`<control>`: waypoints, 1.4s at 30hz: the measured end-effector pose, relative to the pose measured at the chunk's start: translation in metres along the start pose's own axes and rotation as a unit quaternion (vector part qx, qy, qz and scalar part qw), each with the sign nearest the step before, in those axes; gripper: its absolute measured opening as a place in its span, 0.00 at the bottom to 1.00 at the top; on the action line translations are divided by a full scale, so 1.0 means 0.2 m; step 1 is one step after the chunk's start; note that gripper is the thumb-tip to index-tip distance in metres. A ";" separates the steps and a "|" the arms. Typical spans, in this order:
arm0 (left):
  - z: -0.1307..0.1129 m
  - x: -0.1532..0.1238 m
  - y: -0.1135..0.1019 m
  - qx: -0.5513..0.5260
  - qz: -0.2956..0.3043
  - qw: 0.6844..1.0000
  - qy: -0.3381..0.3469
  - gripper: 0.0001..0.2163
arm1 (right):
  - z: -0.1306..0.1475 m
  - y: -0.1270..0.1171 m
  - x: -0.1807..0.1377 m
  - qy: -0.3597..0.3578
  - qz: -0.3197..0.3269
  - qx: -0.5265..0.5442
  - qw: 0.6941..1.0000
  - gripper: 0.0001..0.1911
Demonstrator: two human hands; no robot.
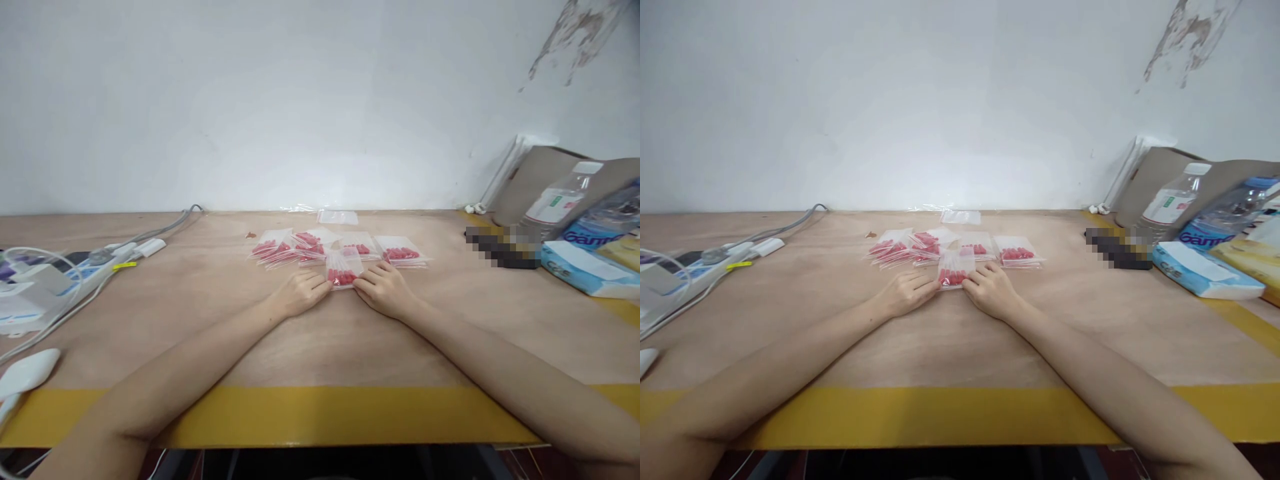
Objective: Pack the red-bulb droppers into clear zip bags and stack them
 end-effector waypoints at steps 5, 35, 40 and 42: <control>0.01 0.01 0.01 -0.015 -0.026 0.999 0.023 0.05 | -0.02 -0.01 -0.01 0.005 0.005 -0.003 1.000 0.13; 0.00 0.04 0.07 -0.067 0.006 0.997 0.033 0.11 | 0.00 0.00 0.01 -0.063 0.004 -0.043 0.997 0.14; 0.02 0.03 0.05 -0.071 -0.012 0.997 0.008 0.11 | -0.11 -0.03 -0.10 -0.013 0.020 -0.030 0.999 0.13; 0.02 0.03 0.05 -0.076 -0.019 0.997 0.002 0.10 | -0.14 -0.03 -0.13 -0.002 0.018 -0.039 0.999 0.13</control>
Point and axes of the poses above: each hand's wrist, its own x-axis towards the middle knuckle, its own y-axis out of the palm, z = x × y, the point moved 5 cm from there along x, towards the middle knuckle, and after that the axes turned 14 degrees about x, right-handed, at the moved point
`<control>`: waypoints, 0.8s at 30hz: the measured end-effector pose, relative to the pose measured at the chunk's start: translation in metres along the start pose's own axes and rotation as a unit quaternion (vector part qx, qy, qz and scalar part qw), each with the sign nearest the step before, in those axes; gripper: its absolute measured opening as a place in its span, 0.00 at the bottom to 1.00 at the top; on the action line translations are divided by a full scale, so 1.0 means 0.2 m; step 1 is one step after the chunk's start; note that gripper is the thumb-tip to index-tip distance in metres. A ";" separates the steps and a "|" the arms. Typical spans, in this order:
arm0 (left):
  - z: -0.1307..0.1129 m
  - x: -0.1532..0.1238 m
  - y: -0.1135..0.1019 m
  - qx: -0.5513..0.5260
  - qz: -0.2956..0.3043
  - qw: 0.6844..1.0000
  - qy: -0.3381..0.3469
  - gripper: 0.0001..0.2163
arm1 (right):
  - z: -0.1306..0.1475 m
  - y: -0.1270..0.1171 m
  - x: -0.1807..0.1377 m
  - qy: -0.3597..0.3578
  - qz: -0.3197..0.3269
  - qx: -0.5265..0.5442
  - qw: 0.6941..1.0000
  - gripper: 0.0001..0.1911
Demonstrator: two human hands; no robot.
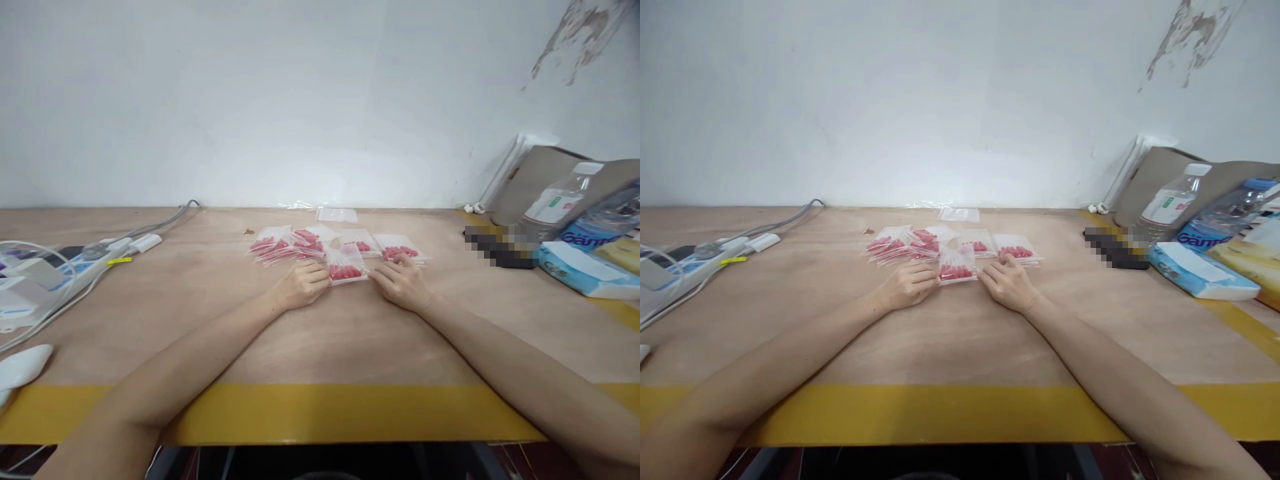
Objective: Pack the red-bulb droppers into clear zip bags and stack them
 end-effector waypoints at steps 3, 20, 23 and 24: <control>0.00 0.00 0.00 -0.009 0.003 1.000 -0.007 0.11 | -0.02 0.01 -0.01 0.010 0.004 -0.013 1.000 0.15; 0.09 -0.04 0.04 -0.084 0.041 0.975 -0.201 0.19 | -0.24 -0.13 -0.03 0.259 -0.181 0.193 0.929 0.20; 0.10 -0.01 0.14 -0.056 0.086 0.970 -0.220 0.17 | -0.45 -0.14 -0.15 0.322 -0.218 0.174 0.905 0.19; 0.10 0.01 0.18 -0.044 0.095 0.970 -0.221 0.17 | -0.51 -0.13 -0.19 0.333 -0.211 0.171 0.903 0.18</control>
Point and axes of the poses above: each hand's wrist, its own x-axis towards the middle knuckle, its own y-axis out of the palm, z = x × y, the point moved 5 cm from there along x, towards the middle knuckle, and after that the axes turned 14 degrees about x, right-handed, at the moved point
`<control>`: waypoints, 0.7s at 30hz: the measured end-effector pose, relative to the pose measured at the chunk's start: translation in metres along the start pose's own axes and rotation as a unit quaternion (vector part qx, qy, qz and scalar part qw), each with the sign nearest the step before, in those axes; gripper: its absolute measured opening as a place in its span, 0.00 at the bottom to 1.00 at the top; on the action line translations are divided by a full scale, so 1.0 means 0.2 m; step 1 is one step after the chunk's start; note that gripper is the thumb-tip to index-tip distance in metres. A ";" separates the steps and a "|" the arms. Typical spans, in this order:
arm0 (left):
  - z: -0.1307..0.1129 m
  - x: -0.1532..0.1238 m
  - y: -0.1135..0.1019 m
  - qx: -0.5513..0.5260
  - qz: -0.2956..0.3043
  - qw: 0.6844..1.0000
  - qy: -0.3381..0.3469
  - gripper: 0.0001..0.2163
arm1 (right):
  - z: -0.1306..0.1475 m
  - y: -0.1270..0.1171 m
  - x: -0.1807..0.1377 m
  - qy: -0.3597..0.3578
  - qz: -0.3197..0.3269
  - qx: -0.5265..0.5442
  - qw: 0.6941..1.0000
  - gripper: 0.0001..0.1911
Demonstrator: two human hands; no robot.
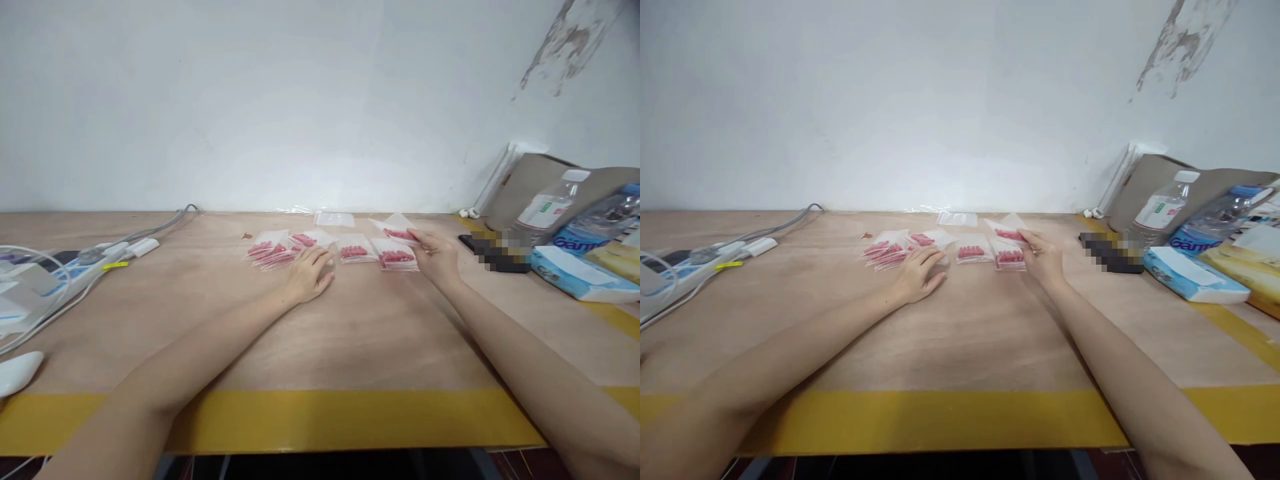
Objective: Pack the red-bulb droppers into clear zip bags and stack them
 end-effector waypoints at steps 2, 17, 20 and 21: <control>-0.02 0.06 0.07 0.028 0.015 1.000 -0.003 0.18 | -0.12 -0.01 -0.01 0.020 0.025 0.001 0.999 0.17; -0.20 0.12 0.14 0.066 0.101 0.984 0.130 0.14 | 0.28 0.17 -0.12 -0.164 0.223 -0.073 0.958 0.20; -0.18 0.01 0.05 0.004 0.098 0.990 0.099 0.13 | 0.36 0.25 -0.17 -0.215 0.283 -0.085 0.931 0.14; -0.17 -0.02 0.03 -0.022 0.099 0.991 0.085 0.13 | 0.37 0.27 -0.18 -0.229 0.290 -0.094 0.925 0.12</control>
Point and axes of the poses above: each hand's wrist, its own x-axis towards the middle knuckle, its own y-axis out of the palm, z = x × y, the point moved 5 cm from there along x, towards the middle knuckle, and after that the axes turned 14 degrees about x, right-handed, at the moved point
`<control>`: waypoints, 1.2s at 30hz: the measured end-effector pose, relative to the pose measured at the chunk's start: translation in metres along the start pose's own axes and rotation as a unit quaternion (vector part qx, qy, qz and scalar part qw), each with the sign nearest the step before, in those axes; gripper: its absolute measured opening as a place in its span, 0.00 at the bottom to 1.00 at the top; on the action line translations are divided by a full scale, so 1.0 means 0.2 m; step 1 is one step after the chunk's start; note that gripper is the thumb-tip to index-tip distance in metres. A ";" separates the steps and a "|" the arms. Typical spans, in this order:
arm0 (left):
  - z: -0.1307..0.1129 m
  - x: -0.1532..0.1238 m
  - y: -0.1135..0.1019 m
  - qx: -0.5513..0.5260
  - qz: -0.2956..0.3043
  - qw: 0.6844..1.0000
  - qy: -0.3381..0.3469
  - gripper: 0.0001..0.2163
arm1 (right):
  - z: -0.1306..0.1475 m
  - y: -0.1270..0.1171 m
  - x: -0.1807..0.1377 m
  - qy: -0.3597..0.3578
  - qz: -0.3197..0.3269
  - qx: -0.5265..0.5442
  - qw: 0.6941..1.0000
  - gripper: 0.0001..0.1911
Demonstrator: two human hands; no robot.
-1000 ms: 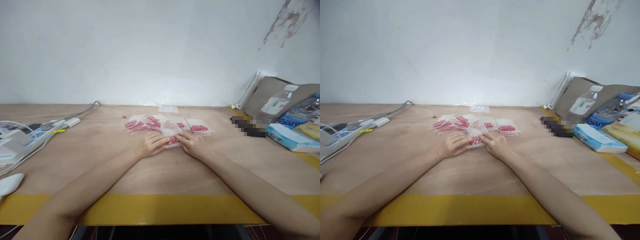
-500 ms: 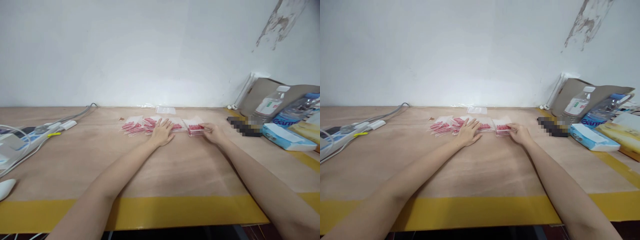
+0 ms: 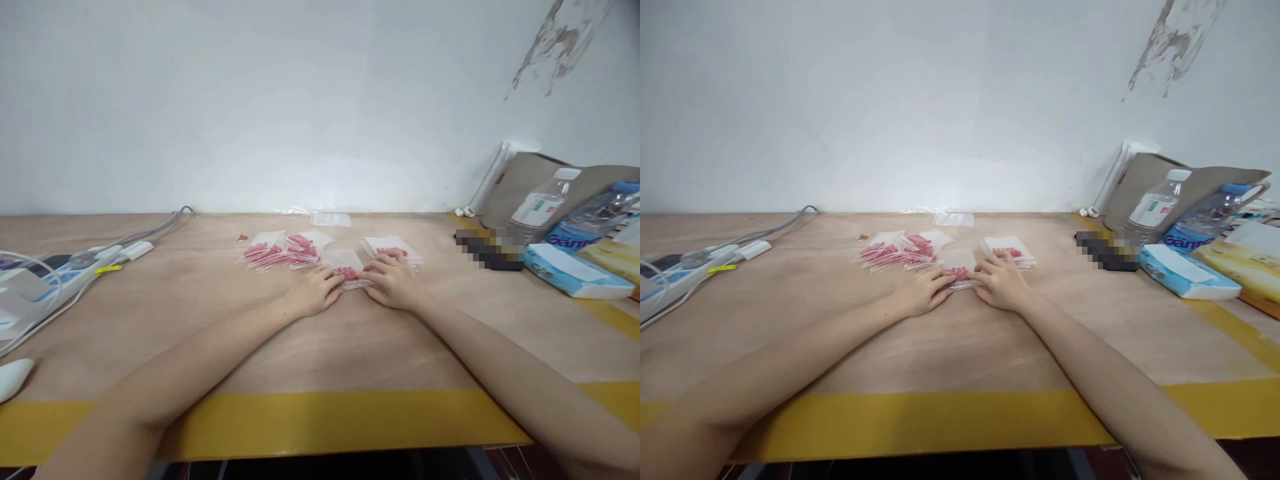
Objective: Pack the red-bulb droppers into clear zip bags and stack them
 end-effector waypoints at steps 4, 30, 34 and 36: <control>0.04 -0.12 -0.04 -0.095 0.014 0.995 -0.036 0.14 | 0.05 0.04 0.02 -0.035 -0.005 -0.014 0.999 0.08; 0.02 -0.09 -0.14 0.155 -0.191 0.960 0.131 0.12 | 0.07 0.04 0.01 -0.072 -0.049 -0.023 0.996 0.11; 0.03 -0.08 -0.13 0.161 -0.179 0.963 0.119 0.13 | 0.03 0.06 0.01 -0.055 -0.051 -0.044 0.996 0.13; 0.04 -0.08 -0.13 0.164 -0.181 0.962 0.118 0.13 | 0.02 0.06 0.01 -0.052 -0.053 -0.046 0.996 0.13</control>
Point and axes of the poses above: each hand's wrist, its own x-axis towards the middle knuckle, its own y-axis out of the palm, z = x × y, the point moved 5 cm from there along x, towards the middle knuckle, and after that the axes turned 14 degrees about x, right-handed, at the moved point
